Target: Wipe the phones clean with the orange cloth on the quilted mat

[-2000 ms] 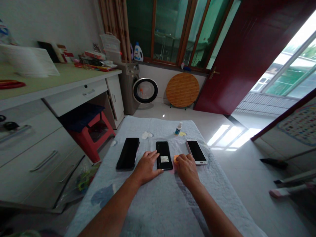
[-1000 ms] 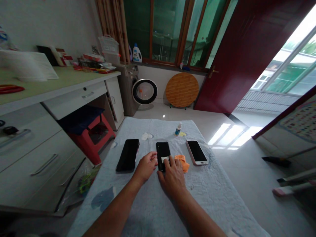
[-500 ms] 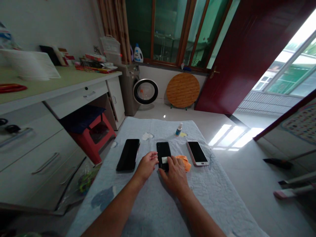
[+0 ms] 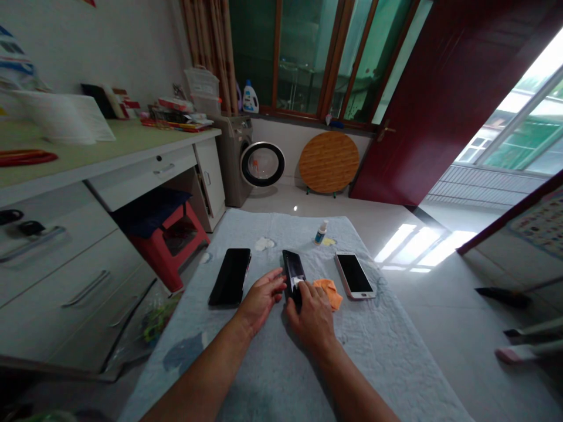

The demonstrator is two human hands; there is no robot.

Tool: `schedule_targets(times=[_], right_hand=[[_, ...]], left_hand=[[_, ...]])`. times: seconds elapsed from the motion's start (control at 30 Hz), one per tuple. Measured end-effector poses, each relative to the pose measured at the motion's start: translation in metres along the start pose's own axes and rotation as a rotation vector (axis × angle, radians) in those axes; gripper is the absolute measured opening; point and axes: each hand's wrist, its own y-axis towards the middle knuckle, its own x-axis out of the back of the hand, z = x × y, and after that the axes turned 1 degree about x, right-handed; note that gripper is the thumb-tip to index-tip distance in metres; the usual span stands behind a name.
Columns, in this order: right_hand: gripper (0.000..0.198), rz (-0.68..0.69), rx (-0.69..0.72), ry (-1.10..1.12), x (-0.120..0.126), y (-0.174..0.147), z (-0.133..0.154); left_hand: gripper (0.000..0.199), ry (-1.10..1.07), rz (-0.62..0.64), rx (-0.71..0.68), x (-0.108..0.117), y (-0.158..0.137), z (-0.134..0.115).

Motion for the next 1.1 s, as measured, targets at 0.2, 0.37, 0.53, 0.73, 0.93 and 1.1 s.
schedule_targets(times=[0.2, 0.37, 0.53, 0.73, 0.93, 1.1], right_hand=[[0.046, -0.114, 0.109, 0.116, -0.014, -0.001, -0.014], [0.05, -0.186, 0.05, 0.245, -0.025, 0.0, -0.019], [0.046, -0.183, -0.037, 0.258, -0.024, 0.0, -0.019], [0.041, -0.084, -0.089, 0.133, -0.015, 0.001, -0.019], [0.029, 0.017, -0.099, 0.017, -0.011, 0.003, -0.015], [0.032, 0.012, -0.101, -0.077, -0.007, 0.002, -0.002]], left_hand=[[0.049, 0.088, 0.176, -0.085, -0.003, -0.006, 0.0], [0.048, 0.192, 0.218, -0.163, -0.005, -0.009, 0.002], [0.044, 0.226, 0.114, -0.277, 0.0, 0.006, 0.013], [0.037, 0.354, -0.047, -0.456, 0.007, 0.018, 0.02], [0.04, 0.427, -0.168, -0.537, 0.008, 0.016, 0.022], [0.048, 0.386, -0.201, -0.458, 0.008, 0.021, 0.03]])
